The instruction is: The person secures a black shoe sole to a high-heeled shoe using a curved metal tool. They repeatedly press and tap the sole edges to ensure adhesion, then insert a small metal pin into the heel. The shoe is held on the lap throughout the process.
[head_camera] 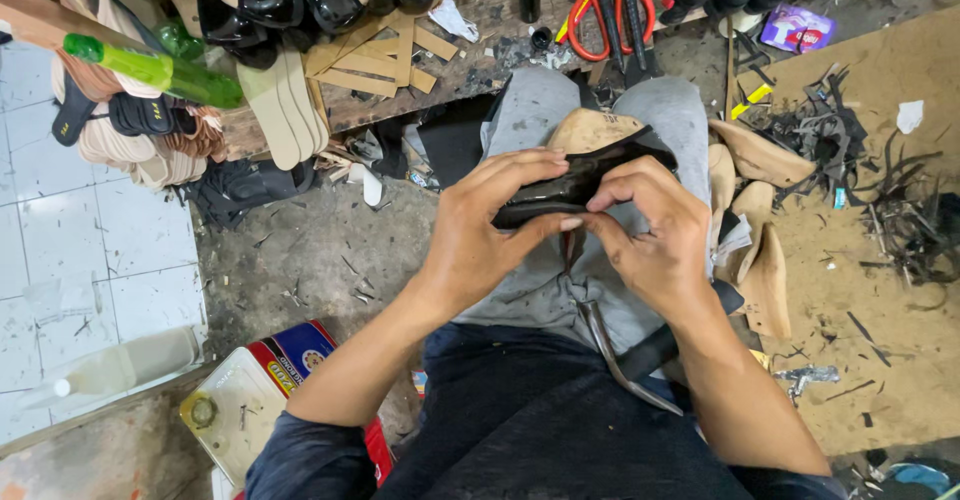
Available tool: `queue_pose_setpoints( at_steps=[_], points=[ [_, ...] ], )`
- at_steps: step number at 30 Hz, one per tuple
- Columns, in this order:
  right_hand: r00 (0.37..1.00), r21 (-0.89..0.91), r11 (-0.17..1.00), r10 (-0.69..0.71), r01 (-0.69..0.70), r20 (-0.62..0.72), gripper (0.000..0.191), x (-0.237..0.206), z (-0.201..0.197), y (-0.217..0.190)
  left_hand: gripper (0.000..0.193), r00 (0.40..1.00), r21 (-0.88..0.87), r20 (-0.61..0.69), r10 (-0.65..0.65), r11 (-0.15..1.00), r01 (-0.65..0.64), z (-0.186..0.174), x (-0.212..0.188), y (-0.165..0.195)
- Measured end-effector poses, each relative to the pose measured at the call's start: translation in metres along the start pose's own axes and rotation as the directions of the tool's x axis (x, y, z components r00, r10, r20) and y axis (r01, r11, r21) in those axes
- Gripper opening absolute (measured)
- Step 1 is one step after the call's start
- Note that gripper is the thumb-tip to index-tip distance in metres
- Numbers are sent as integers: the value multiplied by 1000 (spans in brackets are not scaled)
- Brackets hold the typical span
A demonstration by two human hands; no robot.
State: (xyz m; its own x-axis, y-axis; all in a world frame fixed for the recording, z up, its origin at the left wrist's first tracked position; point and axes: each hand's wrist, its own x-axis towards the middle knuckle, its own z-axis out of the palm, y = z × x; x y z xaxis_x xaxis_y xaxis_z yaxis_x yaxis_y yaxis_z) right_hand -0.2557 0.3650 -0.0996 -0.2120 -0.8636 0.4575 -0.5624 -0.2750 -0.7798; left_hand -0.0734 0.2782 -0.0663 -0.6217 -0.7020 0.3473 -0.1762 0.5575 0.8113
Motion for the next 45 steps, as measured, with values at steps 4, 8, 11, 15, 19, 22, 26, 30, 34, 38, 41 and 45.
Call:
queue_pose_setpoints(
  at_steps=[4, 8, 11, 15, 19, 22, 26, 30, 34, 38, 41, 45],
  points=[
    [1000, -18, 1000, -13, 13, 13, 27, 0, 2, 4, 44, 1000, 1, -21, 20, 1000, -20, 1, 1, -6],
    [1000, -27, 1000, 15, -14, 9, 26, -1, 2, 9, 40, 998, -10, -42, 52, 999, -53, 2, 2, -11],
    [1000, -34, 999, -17, 17, 0, 29, -1, 5, 15, 37, 995, -11, -67, 81, 997, -81, 5, 2, -17],
    [994, 190, 979, 92, -79, -59, 43, 5, 12, 22, 36, 991, -42, -87, 98, 994, -102, 9, -1, -35],
    [993, -133, 985, -106, 111, 46, 68, 14, 11, 24, 36, 993, -183, -119, -3, 983, -19, 4, -6, -65],
    [981, -271, 948, -133, 168, 143, 78, 17, 3, 28, 39, 991, -143, -118, -63, 989, 45, -7, -14, -88],
    [976, -348, 931, -38, 114, 217, 81, 12, -6, 42, 52, 999, 175, -37, -2, 985, 8, -12, -26, -105],
    [979, -327, 942, -6, 74, 203, 67, 3, -8, 62, 53, 997, 418, 7, 75, 905, -71, 4, -29, -109],
    [987, -237, 969, -24, 62, 161, 47, -2, -9, 78, 40, 976, 495, 33, 215, 845, -203, 20, -26, -109],
    [984, -216, 973, -40, 77, 172, 41, 1, -10, 86, 34, 982, 491, 31, 185, 853, -176, 32, -21, -107],
    [979, -221, 973, -16, 62, 204, 42, 7, -13, 88, 30, 989, 477, 6, 148, 869, -133, 39, -16, -106],
    [966, -267, 962, 13, 58, 258, 43, 13, -20, 88, 33, 991, 466, -16, 136, 878, -113, 46, -11, -105]
  ],
)
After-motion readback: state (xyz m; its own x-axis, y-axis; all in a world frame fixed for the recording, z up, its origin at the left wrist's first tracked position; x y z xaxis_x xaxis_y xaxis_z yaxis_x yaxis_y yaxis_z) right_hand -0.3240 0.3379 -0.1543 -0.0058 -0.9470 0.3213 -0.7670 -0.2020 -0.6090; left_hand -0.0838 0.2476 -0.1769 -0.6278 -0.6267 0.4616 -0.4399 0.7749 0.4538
